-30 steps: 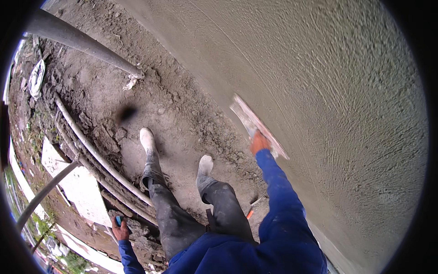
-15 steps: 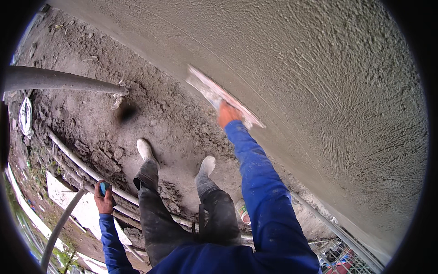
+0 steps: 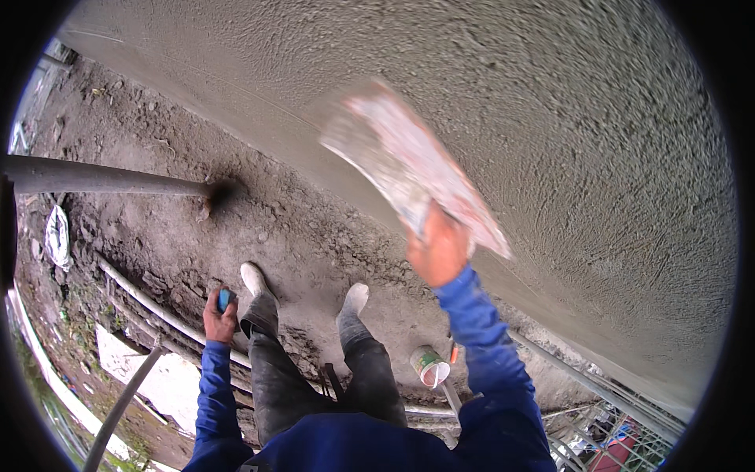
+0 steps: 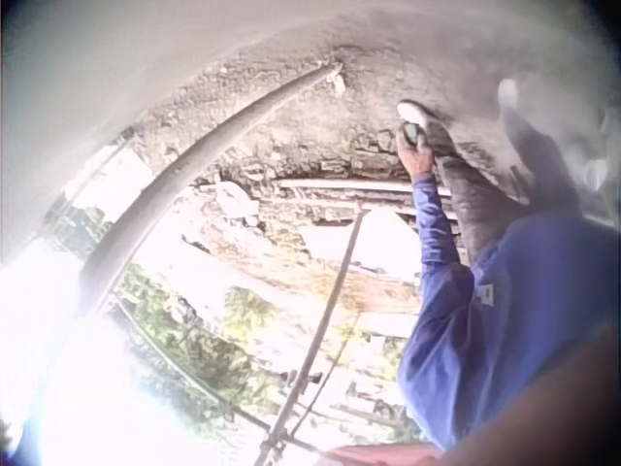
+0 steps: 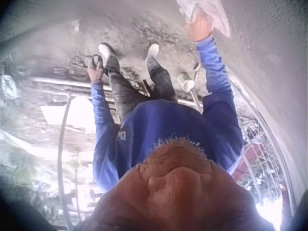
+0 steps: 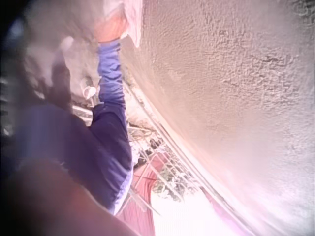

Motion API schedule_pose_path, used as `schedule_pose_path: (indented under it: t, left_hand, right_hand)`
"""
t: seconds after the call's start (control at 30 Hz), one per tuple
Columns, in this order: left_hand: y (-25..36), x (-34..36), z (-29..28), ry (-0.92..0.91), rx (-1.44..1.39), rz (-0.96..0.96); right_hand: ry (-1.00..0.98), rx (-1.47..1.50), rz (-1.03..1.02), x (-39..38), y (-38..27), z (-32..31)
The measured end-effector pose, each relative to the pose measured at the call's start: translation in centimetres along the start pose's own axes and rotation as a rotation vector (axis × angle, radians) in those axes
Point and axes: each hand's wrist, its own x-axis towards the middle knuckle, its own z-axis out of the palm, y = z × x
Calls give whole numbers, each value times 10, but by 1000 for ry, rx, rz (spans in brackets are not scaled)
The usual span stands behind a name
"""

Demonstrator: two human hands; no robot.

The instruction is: The person smooths a freshly poured concrete surface using a trowel and sponge. They repeatedly level and finish the wet concrete along a linear section, occasionally using a sponge to refine the edge.

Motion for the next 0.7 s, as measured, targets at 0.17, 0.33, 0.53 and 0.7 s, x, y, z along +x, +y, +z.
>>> schedule_pose_path:
  t: [0.17, 0.33, 0.53, 0.7]
  left_hand:
    - [75, 31, 32, -12, -58, 218]
    - [11, 10, -29, 27, 56, 82]
    - [-55, -16, -67, 47, -58, -37]
    - [87, 13, -26, 36, -118, 149]
  right_hand:
    - [-479, -46, 181, 20, 2, 142]
    - [-746, -431, 324, -133, 132, 88]
    - [-373, -353, 260, -108, 87, -150]
    - [-41, 127, 119, 77, -70, -58]
